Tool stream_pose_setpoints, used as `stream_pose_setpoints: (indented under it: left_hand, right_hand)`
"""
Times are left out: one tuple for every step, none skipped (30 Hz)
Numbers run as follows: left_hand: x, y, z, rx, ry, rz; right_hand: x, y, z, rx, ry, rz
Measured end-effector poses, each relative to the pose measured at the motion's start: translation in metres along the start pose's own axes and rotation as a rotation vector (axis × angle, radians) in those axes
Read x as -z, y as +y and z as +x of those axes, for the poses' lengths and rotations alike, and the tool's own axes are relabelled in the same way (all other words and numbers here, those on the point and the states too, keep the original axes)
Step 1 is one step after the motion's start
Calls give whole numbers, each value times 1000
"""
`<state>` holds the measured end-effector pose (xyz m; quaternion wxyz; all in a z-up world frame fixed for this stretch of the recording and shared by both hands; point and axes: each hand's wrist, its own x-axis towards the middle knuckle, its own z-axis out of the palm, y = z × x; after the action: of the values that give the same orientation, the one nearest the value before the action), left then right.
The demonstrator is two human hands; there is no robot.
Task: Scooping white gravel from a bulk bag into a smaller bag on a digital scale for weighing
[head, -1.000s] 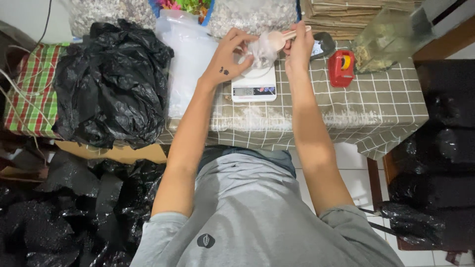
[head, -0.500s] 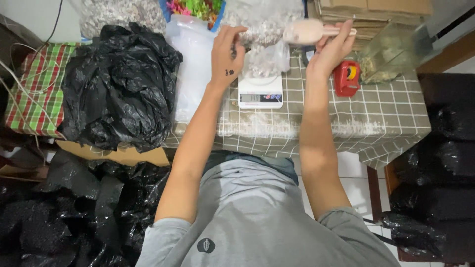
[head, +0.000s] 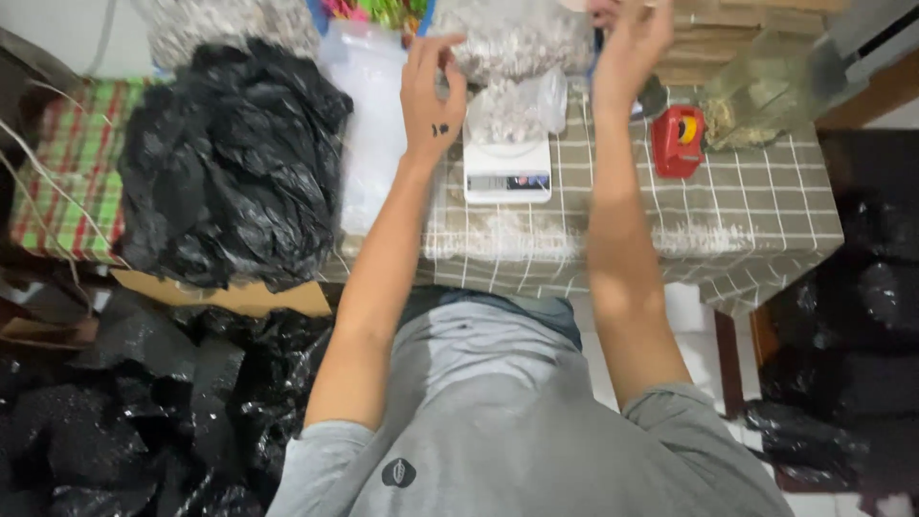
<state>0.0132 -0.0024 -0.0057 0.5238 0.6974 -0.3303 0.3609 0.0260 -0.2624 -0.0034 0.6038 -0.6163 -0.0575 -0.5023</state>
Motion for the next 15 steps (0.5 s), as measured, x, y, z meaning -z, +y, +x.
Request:
stream_pose_setpoints:
  left_hand:
    - [-1,-2,-1,-66,26,5]
    - [-2,0,-3,-51,22,2]
    - [-2,1,-2,-65,3,0]
    - [-2,2,0,-80,-17,-3]
    - [-2,2,-1,-74,-18,-5]
    - [-3,2,-2,-83,-34,-16]
    - [-3,2,-1,-97,-52,-26]
    - [-2,5,-2,-97,-54,-28]
    - [-2,8,-2,-72,-103,-41]
    - [-1,11,-1,-47,-152,-54]
    - [-1,12,-1,-52,-155,-55]
    - [0,13,-1,-62,-184,-70]
    - [0,15,-1,-72,-213,-85]
    - [-1,15,0,-77,-214,-86]
    - [-1,16,-1,-53,-244,-84]
  right_hand:
    - [13,1,-6,107,58,41]
    - [30,5,-14,95,53,31]
    - [45,8,-19,-1,186,83]
    - [60,10,-23,-98,319,134]
    - [63,2,-23,-101,318,129]
    - [66,-6,-22,-127,386,182]
    - [68,-14,-21,-151,456,240]
    - [75,-7,-19,-151,458,239]
    - [80,1,-16,-249,493,295]
    - [86,8,-12,-346,527,352]
    - [86,12,-12,-342,531,355]
    - [87,16,-12,-453,524,376]
    - [88,20,-11,-564,515,396]
    - [85,22,-11,-560,517,398]
    - [82,24,-13,-583,432,429]
